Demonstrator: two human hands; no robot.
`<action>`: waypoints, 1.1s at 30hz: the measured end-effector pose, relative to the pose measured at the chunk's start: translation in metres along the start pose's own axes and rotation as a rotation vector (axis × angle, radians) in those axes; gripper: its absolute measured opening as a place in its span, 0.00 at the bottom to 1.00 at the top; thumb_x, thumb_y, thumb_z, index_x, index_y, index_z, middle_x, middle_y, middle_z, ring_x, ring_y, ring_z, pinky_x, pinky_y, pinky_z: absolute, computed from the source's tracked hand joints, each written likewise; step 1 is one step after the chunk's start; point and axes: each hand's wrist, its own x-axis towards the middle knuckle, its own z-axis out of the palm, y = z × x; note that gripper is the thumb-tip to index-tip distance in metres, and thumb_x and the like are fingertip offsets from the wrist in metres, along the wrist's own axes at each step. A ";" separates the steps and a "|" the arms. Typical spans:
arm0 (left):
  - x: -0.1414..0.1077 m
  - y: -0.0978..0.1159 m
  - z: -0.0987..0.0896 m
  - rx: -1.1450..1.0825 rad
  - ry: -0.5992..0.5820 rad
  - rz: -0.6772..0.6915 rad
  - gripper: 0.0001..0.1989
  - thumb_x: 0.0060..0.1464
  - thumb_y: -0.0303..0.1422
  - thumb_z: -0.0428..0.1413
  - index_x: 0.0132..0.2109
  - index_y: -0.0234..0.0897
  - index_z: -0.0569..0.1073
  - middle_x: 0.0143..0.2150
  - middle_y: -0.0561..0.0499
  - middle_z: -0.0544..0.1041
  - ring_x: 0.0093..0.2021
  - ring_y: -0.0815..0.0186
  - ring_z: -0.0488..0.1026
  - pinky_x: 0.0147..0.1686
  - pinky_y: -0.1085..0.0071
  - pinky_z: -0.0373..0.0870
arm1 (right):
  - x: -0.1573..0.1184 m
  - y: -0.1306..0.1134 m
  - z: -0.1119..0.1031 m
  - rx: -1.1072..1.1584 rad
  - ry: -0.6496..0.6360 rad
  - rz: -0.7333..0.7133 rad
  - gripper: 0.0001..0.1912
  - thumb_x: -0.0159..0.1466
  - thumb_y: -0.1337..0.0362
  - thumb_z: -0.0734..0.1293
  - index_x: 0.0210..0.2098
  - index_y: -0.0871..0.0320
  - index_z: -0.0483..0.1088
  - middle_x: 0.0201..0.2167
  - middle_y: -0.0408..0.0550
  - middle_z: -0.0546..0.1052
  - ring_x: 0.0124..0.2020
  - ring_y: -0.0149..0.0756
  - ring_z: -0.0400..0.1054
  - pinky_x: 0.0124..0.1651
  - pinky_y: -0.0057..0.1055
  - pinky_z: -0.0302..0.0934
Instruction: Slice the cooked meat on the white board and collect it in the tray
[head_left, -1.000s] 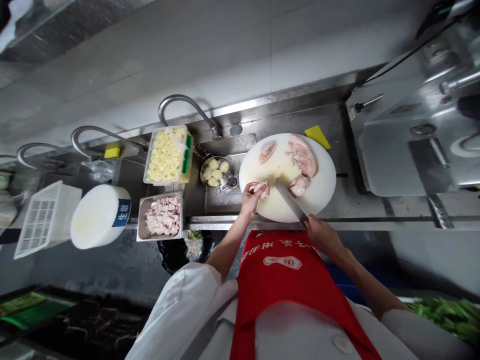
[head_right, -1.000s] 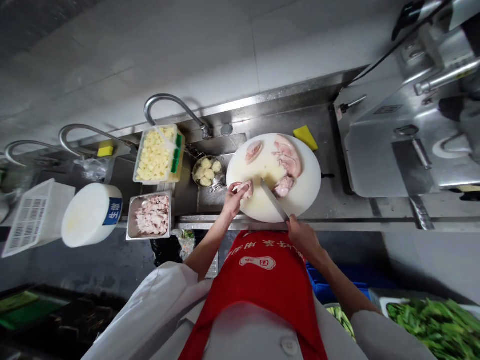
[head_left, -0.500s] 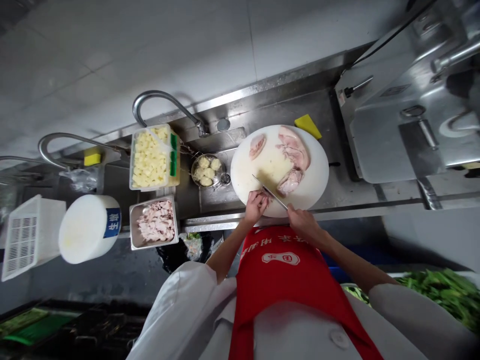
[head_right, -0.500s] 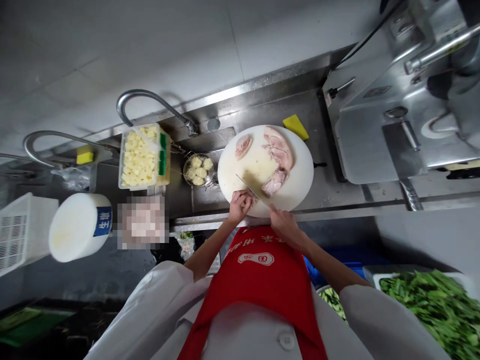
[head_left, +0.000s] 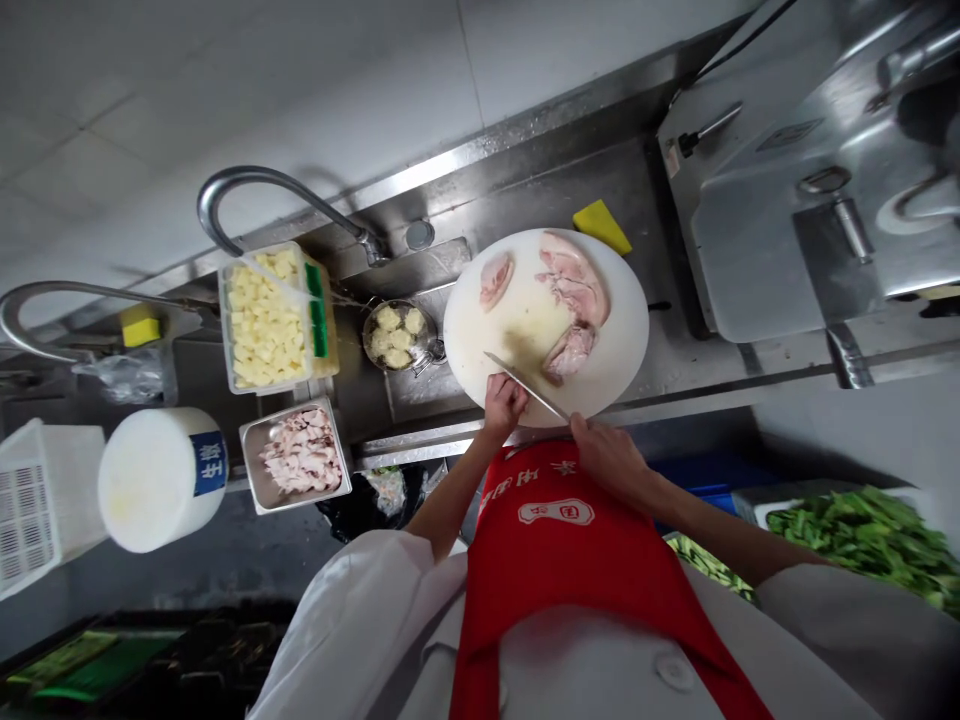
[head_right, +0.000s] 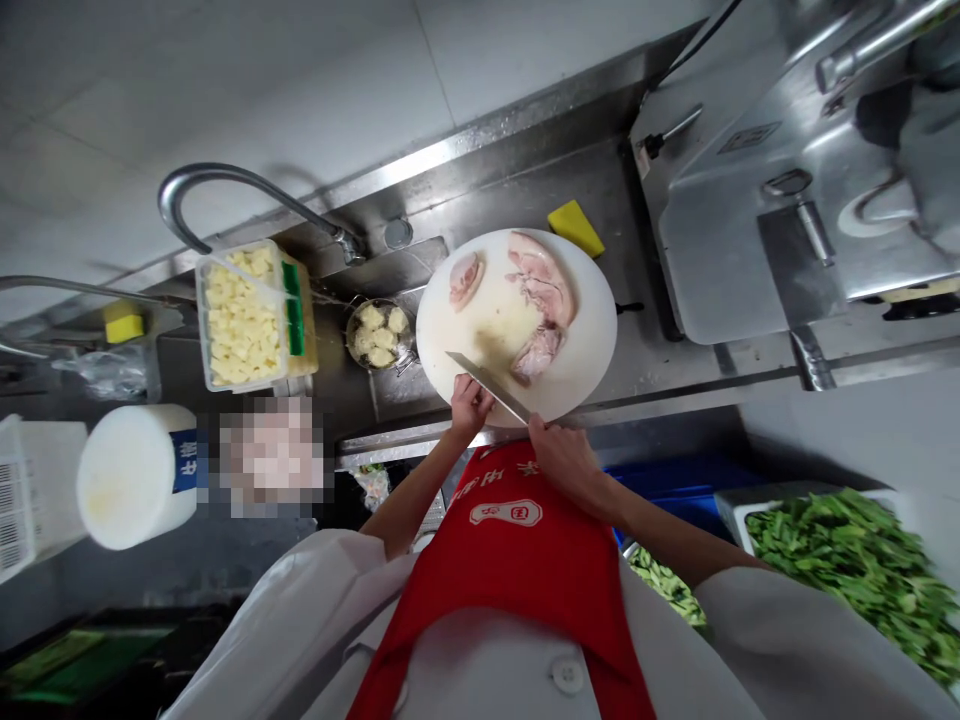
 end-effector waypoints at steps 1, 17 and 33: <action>0.000 0.000 0.000 0.015 -0.001 0.002 0.08 0.56 0.36 0.58 0.30 0.40 0.75 0.35 0.46 0.71 0.43 0.57 0.64 0.50 0.58 0.63 | -0.003 -0.002 0.001 -0.001 -0.001 -0.004 0.17 0.68 0.74 0.51 0.54 0.64 0.60 0.38 0.61 0.79 0.40 0.47 0.77 0.39 0.32 0.64; 0.000 -0.014 0.004 0.218 0.114 0.298 0.05 0.61 0.30 0.55 0.36 0.37 0.73 0.35 0.48 0.73 0.40 0.63 0.68 0.42 0.65 0.66 | 0.020 -0.016 -0.012 -0.006 -0.050 -0.002 0.17 0.68 0.76 0.50 0.50 0.65 0.63 0.38 0.62 0.79 0.42 0.47 0.77 0.39 0.34 0.67; 0.000 -0.014 0.005 0.231 0.109 0.342 0.06 0.62 0.30 0.55 0.36 0.37 0.73 0.34 0.49 0.73 0.40 0.64 0.68 0.43 0.64 0.67 | -0.021 0.001 -0.006 -0.075 -0.112 0.030 0.15 0.70 0.73 0.52 0.52 0.64 0.62 0.34 0.57 0.80 0.37 0.44 0.79 0.35 0.31 0.67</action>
